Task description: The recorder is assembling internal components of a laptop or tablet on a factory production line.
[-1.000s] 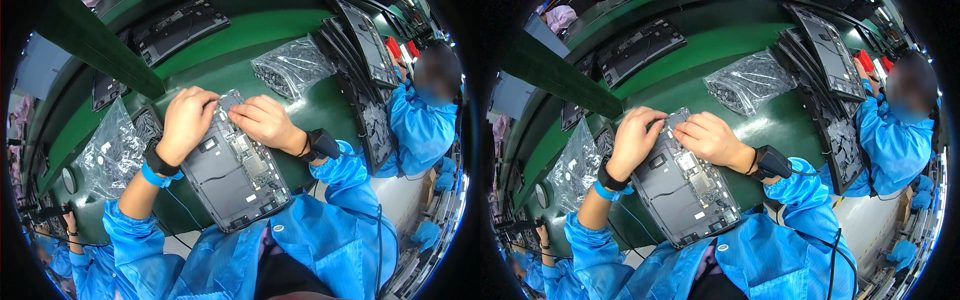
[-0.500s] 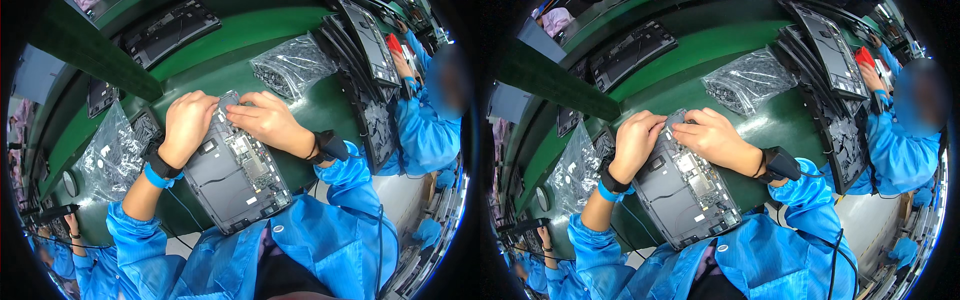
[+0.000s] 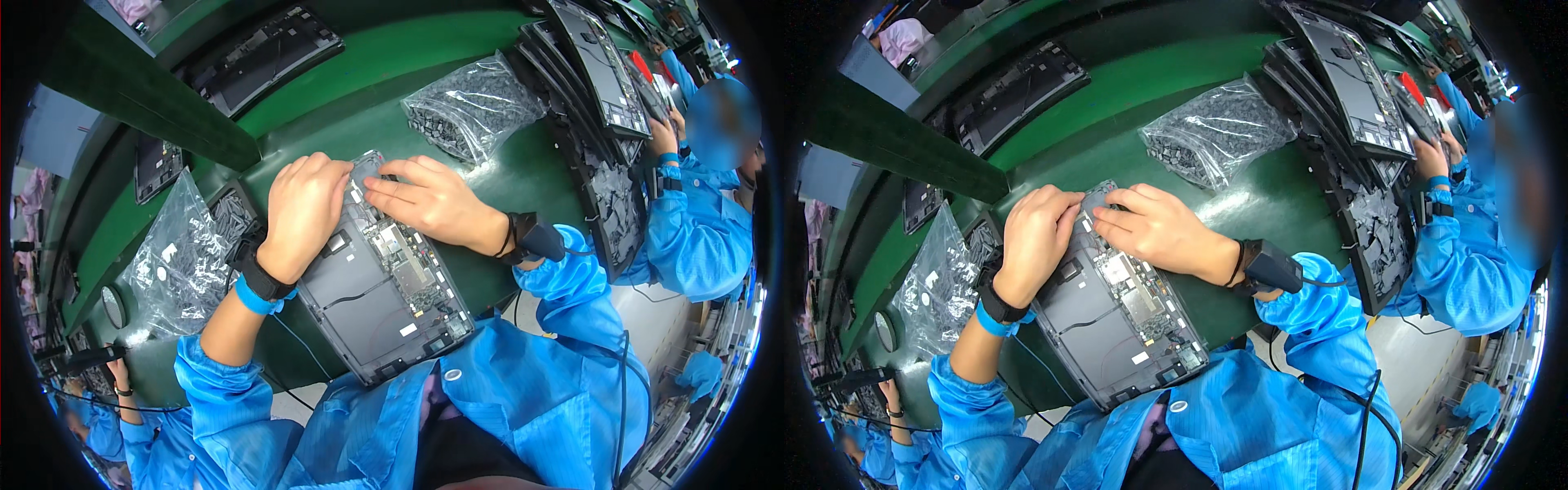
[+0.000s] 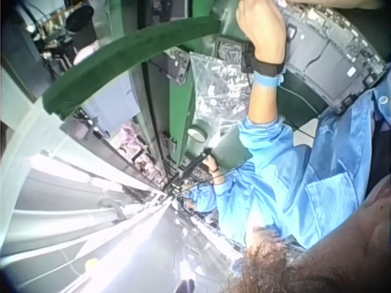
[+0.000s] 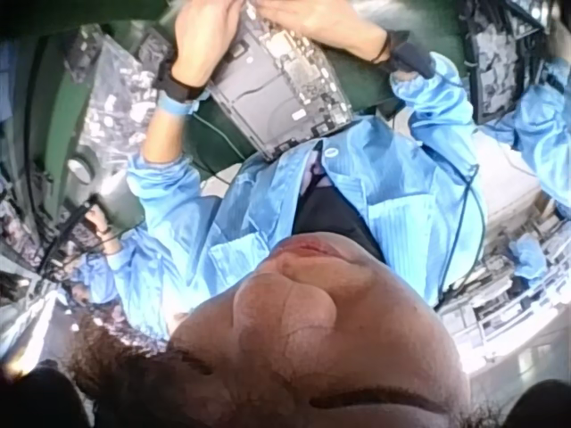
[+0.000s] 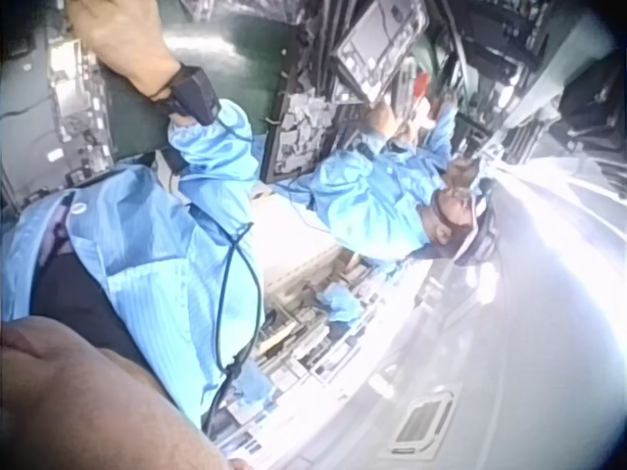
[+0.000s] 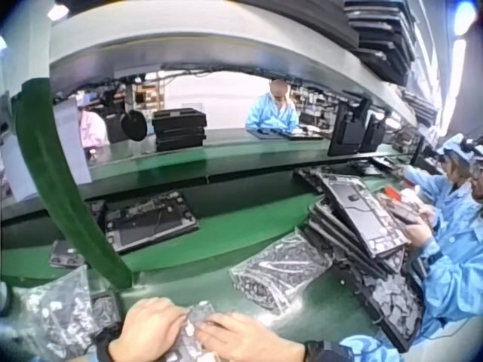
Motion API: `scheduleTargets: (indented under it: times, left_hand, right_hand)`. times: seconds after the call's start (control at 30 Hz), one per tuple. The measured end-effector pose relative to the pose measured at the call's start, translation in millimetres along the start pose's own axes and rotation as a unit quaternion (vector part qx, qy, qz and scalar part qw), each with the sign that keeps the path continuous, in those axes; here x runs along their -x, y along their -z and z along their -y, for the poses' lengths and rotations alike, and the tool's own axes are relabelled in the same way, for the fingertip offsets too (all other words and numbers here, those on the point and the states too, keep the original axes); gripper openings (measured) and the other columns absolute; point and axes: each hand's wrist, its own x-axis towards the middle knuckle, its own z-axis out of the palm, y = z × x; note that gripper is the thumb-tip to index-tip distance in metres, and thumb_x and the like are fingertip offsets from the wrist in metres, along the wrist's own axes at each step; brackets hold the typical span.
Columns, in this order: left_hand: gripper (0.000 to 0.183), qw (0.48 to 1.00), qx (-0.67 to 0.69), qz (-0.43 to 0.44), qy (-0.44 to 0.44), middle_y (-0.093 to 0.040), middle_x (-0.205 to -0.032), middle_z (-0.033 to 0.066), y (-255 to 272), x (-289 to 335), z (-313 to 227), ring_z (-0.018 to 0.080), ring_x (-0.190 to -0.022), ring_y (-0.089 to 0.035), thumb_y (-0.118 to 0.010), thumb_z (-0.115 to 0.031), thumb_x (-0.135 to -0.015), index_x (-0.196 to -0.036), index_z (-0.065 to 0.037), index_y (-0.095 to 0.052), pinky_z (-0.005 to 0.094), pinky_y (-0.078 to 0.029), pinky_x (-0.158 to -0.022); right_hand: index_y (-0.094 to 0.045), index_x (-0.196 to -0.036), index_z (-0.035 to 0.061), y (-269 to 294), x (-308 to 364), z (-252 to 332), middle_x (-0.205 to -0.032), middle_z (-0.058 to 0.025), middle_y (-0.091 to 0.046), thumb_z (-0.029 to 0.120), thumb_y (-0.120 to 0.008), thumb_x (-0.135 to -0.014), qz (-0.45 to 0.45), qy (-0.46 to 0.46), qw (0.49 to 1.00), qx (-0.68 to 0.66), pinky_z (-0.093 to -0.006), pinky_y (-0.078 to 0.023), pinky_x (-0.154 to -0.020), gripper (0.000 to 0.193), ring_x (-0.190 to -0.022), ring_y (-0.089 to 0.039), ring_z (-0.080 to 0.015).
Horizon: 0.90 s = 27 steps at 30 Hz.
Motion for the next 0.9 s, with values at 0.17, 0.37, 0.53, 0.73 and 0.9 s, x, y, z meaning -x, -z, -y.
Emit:
scheduleTargets:
  times: [0.17,0.37,0.53,0.73,0.9]
  left_hand:
    - [0.012,1.000,0.002,-0.006,-0.009,-0.061,-0.081,0.0118,-1,2,1,0.0324,-0.079,-0.061,-0.065,-0.005,-0.083,-0.093,-0.002,-0.070,0.0414,-0.048,-0.074]
    - [0.017,1.000,-0.012,0.004,-0.027,-0.059,-0.084,0.0084,-3,4,1,0.0282,-0.082,-0.059,-0.066,-0.006,-0.081,-0.098,-0.005,-0.068,0.0399,-0.047,-0.076]
    - [0.015,1.000,-0.007,-0.002,-0.021,-0.059,-0.083,0.0084,-2,4,-1,0.0281,-0.082,-0.059,-0.066,-0.006,-0.081,-0.096,-0.005,-0.068,0.0397,-0.047,-0.075]
    - [0.014,1.000,-0.001,-0.007,-0.020,-0.061,-0.083,0.0122,-1,2,-2,0.0328,-0.080,-0.060,-0.065,-0.004,-0.082,-0.096,-0.002,-0.068,0.0412,-0.048,-0.075]
    - [0.014,1.000,0.002,-0.001,-0.013,-0.061,-0.084,0.0121,-2,2,-2,0.0330,-0.081,-0.060,-0.064,-0.004,-0.082,-0.096,-0.003,-0.068,0.0411,-0.048,-0.075]
  right_hand:
    - [-0.069,-0.099,0.0025,-5,0,-11,-0.109,-0.0060,-0.068,0.011,-0.066,-0.072,-0.012,0.079,0.996,0.037,-0.0306,-0.049,-0.074,0.028,-0.098,-0.061,-0.0201]
    - [-0.067,-0.089,0.0022,-2,-6,13,-0.098,-0.0069,-0.065,0.011,-0.064,-0.072,0.008,0.010,0.998,0.058,-0.0294,-0.046,-0.069,0.020,-0.084,-0.058,-0.0181]
    - [-0.067,-0.089,0.0010,-8,0,12,-0.097,-0.0090,-0.068,0.011,-0.064,-0.072,-0.029,-0.004,0.998,0.046,-0.0300,-0.046,-0.067,0.020,-0.080,-0.058,-0.0183]
    - [-0.067,-0.088,0.0006,-3,-6,10,-0.094,-0.0107,-0.068,0.013,-0.064,-0.071,-0.024,0.038,0.993,0.111,-0.0296,-0.046,-0.065,0.021,-0.076,-0.059,-0.0181]
    - [-0.067,-0.092,-0.0014,-11,-8,22,-0.102,-0.0132,-0.068,0.012,-0.064,-0.070,0.047,0.042,0.991,0.115,-0.0289,-0.051,-0.067,0.026,-0.082,-0.062,-0.0184]
